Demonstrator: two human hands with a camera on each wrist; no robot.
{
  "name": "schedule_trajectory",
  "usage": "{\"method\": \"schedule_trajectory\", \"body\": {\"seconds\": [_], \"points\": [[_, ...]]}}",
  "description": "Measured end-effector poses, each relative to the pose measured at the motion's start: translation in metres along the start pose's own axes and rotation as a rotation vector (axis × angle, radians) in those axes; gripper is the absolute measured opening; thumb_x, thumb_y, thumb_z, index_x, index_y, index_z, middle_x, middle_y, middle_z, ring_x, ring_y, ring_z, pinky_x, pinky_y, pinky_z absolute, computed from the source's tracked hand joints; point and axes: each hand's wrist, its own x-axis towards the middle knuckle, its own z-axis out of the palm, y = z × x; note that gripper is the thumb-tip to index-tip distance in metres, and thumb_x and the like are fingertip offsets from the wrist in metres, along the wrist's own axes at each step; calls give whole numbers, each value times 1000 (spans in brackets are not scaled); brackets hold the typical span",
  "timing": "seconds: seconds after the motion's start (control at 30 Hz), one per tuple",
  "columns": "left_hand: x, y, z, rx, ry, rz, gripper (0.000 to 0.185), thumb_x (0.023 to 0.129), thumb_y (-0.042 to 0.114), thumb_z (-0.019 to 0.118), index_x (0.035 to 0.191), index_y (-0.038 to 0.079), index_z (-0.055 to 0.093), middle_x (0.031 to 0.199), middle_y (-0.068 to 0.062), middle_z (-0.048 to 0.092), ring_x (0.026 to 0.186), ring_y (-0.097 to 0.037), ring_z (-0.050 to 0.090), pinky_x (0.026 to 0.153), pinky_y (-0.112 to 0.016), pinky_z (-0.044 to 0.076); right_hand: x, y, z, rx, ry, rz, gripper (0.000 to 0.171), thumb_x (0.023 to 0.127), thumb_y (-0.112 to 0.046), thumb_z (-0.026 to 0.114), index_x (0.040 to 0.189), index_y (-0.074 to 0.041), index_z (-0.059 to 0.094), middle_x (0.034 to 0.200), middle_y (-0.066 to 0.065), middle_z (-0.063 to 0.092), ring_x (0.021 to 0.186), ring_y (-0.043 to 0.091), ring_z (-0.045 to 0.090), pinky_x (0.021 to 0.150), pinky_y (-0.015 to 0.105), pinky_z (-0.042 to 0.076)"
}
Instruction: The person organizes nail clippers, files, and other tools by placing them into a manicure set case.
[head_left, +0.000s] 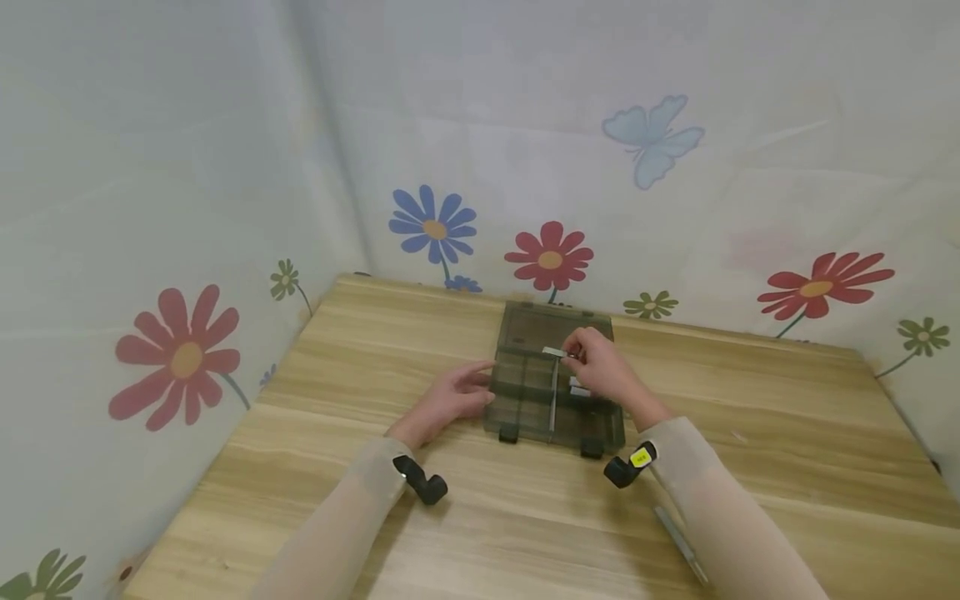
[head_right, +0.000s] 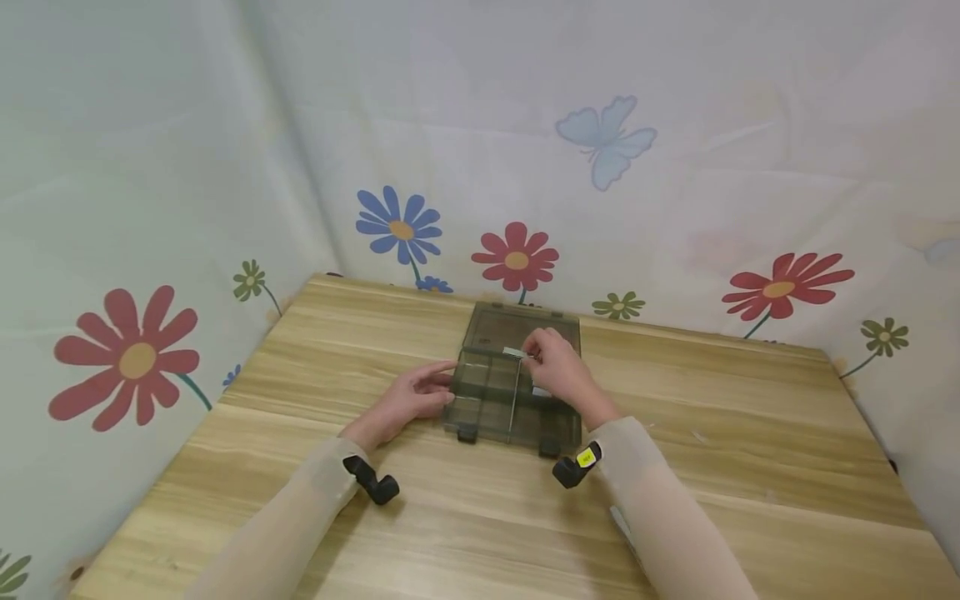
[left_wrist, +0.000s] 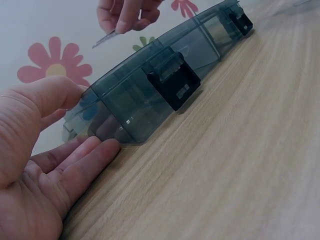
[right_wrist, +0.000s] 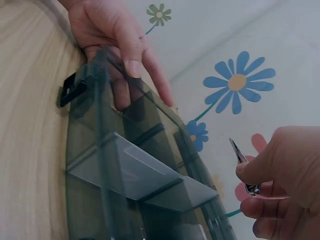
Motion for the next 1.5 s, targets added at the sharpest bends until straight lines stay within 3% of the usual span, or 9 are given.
{"method": "schedule_trajectory", "body": {"seconds": [0.5, 0.97, 1.5], "points": [[-4, -1, 4, 0, 27, -1, 56, 87, 17, 67, 139, 19, 45, 132, -13, 49, 109, -24, 55, 81, -37, 51, 8, -14, 36, -29, -145, -9, 9, 87, -4, 63, 95, -1, 58, 91, 9, 54, 81, 22, 53, 70, 38, 47], [1, 2, 3, -3, 18, -4, 56, 87, 16, 67, 138, 19, 46, 132, -14, 49, 112, -27, 53, 83, -38, 51, 0, -13, 22, -37, -166, 16, 23, 88, -3, 61, 111, 3, 58, 104, 14, 56, 98, 29, 54, 84, 45, 45], [-1, 2, 2, 16, 4, 19, 58, 88, 15, 66, 140, 15, 42, 130, -17, 49, 110, -28, 54, 82, -37, 51, -22, 0, 8, -29, -93, -10, 21, 88, -6, 63, 107, 2, 59, 97, 12, 57, 91, 26, 54, 78, 43, 47]]}}
